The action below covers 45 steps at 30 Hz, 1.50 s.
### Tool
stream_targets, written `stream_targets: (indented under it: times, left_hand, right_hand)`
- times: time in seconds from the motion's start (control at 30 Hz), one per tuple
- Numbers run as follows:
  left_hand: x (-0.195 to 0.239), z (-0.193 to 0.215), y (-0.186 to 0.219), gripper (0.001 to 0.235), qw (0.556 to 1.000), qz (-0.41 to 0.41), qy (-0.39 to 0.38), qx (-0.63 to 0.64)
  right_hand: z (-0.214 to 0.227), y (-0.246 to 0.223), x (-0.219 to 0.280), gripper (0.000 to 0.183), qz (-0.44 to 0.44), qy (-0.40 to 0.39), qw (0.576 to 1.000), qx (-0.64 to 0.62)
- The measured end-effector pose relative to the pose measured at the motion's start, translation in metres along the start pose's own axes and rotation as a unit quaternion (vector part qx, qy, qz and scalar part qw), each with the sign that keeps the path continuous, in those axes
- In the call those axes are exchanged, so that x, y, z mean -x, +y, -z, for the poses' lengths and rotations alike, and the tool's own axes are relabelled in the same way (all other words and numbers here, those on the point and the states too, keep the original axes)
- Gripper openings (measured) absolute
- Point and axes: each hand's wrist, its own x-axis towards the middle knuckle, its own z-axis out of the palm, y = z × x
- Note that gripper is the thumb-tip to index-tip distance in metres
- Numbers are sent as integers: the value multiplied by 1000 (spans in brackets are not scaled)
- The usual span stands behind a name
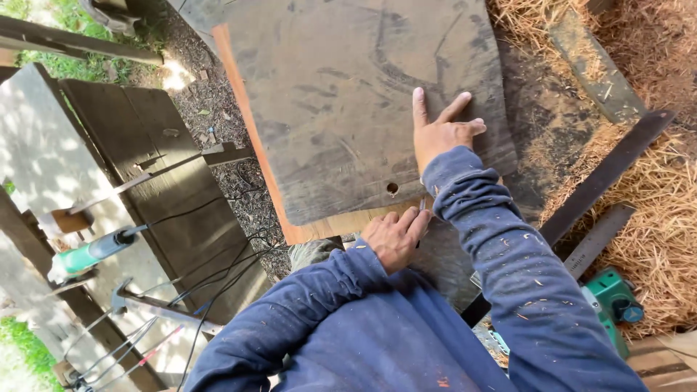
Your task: The person marks a large wooden board using a pencil and a smaller wooden piece as a straightedge guide. They align the guide along the board's edge and draw a line, then reposition the guide to mark another section of the board.
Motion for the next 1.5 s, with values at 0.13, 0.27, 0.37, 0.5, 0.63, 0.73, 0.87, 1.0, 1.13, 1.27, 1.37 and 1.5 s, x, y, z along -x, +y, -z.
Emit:
stream_targets:
  times: [0.13,0.27,0.37,0.5,0.63,0.73,0.87,1.0,1.13,1.27,1.37,1.5]
  left_hand:
    - [21,7,-8,47,999,22,28,-3]
    - [44,28,-15,42,999,48,23,10]
    - [71,28,-29,46,997,56,45,1]
    - [88,44,-40,40,996,50,62,28]
    - [101,57,-42,35,989,134,49,24]
    - [95,70,-33,32,984,169,38,42]
    - [66,50,-23,36,989,20,103,103]
    - [27,22,-14,36,990,-12,107,93]
    - [30,30,-16,36,996,34,48,74]
    - [69,51,-32,36,995,51,74,49]
    - [103,58,-55,33,991,72,107,47]
    - [133,72,-65,33,988,108,104,36]
  right_hand:
    - [34,3,12,116,16,-59,998,0]
    - [44,3,15,154,18,-102,995,2]
    - [54,2,18,154,15,-121,993,3]
    - [53,2,20,153,11,-108,994,19]
    - [45,1,15,151,13,-109,994,12]
    - [20,2,3,143,8,-81,997,13]
    - [44,2,14,144,10,-105,994,9]
    - [43,3,16,146,16,-91,996,11]
    - [57,3,22,154,21,-118,993,0]
    - [59,3,21,156,14,-134,991,1]
    - [55,4,19,154,24,-130,991,-1]
    - [53,5,19,151,23,-120,992,-6]
